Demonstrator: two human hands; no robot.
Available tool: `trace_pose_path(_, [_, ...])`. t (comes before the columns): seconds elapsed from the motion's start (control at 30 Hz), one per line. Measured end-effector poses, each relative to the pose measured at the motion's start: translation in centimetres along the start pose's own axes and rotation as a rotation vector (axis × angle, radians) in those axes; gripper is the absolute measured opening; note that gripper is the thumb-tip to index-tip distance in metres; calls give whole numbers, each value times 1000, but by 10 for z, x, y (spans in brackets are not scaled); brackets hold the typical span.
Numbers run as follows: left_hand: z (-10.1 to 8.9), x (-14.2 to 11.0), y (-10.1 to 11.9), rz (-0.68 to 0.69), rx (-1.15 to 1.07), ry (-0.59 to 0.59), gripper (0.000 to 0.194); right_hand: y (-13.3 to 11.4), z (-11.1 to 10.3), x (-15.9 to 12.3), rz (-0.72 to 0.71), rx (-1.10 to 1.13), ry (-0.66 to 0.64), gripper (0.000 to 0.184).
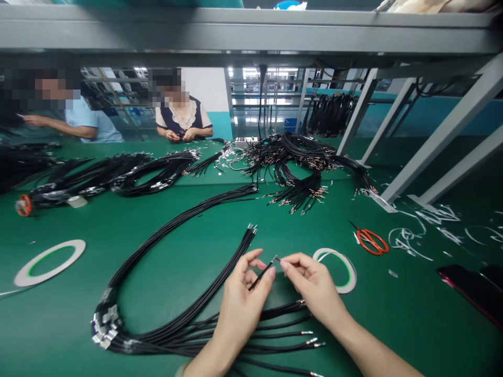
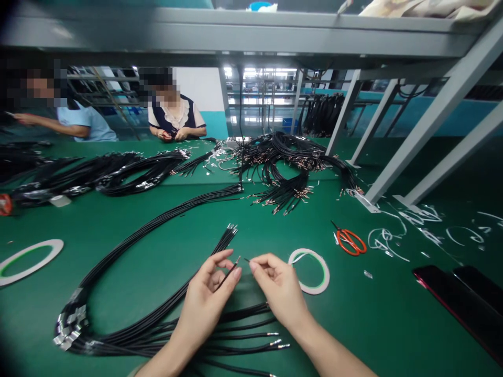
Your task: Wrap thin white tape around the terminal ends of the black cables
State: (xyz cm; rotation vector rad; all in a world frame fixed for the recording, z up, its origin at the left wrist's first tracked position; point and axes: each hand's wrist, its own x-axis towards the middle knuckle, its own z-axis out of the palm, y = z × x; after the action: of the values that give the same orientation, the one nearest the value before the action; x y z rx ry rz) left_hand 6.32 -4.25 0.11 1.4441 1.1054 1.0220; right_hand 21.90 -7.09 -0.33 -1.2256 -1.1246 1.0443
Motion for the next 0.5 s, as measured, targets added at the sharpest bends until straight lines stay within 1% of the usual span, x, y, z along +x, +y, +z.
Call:
trace_pose_path(0.03, [0,-1,1,37,18,-2,36,0,0,0,4,16,51,16])
trace_pose_path(0.1, [0,-2,4,132,66,-17,24,0,-1,0,-12,59,138,14])
trace_pose_path(0.17, [-1,-2,4,194,101,-40,18,-2,1,-1,-34,109,187,14])
trace_pose_path(0.23, [-1,-2,2,177,101,-65,19,-6,4,-2,-37,154,202,15])
trace_pose_path(0.37, [2,-3,-1,86,61,-118,22,-9,10,-5,-24,240,195,21])
trace_pose_path(0.43, [4,-4,0,81,67,-135,23,-8,12,-5,-27,265,191,24])
trace_pose_path(0.5, [5,-5,2,106,100,-145,22,-5,13,-5,-39,269,194,24])
